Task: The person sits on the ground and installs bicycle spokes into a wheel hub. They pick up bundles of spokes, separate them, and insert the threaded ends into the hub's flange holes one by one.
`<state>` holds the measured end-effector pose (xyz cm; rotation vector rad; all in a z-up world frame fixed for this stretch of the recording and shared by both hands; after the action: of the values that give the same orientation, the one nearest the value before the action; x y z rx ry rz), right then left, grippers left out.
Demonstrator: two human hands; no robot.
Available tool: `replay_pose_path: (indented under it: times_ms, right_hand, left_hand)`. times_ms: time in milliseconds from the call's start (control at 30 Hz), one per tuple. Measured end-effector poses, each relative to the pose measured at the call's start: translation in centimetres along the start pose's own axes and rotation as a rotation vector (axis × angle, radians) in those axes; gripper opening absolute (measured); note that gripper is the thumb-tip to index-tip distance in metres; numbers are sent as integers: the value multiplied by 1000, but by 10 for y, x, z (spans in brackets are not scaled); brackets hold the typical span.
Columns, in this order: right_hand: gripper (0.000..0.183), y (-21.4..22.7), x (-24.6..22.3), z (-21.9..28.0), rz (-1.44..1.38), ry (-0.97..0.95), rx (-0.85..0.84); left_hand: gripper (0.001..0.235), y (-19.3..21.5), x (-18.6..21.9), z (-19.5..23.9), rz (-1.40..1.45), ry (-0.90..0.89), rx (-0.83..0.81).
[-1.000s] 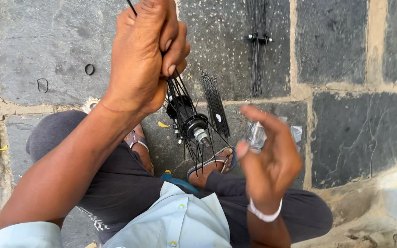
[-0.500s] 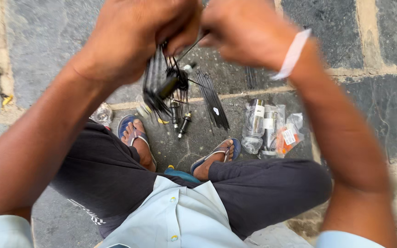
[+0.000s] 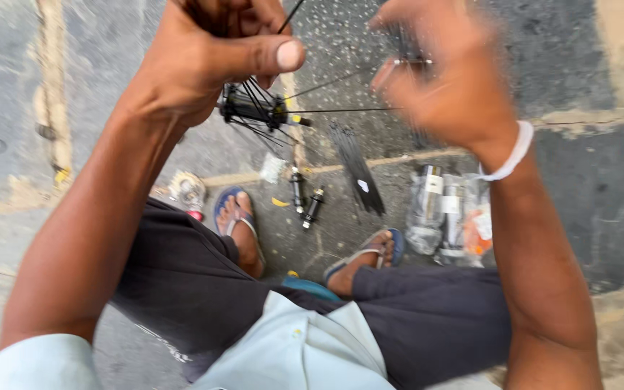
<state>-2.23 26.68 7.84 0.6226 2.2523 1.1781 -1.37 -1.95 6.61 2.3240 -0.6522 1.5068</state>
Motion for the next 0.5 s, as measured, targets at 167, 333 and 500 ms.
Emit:
replay_pose_path:
  times_ms: [167,333,500]
  right_hand:
    - [65,-99,-15,-27,71,197,-409]
    - [28,-90,0,-38,-159,-7,-715]
    - [27,9,-8,-58,273,-270,-879]
  left_hand:
    - [17,5,0,3,112,85,81]
    - [20,9,-4,-3,123,101,43]
    - [14,2,-11,-10,58,119,10]
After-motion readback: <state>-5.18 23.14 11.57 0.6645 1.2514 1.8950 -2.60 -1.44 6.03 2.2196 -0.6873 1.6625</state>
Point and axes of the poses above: each hand's wrist, its own z-axis away from the middle knuckle, its own y-axis out of the back of the hand, x = y × z, the point moved 3 cm from there along -z, towards the middle knuckle, and after that the axes turned 3 degrees about -x, right-handed, at the moved point
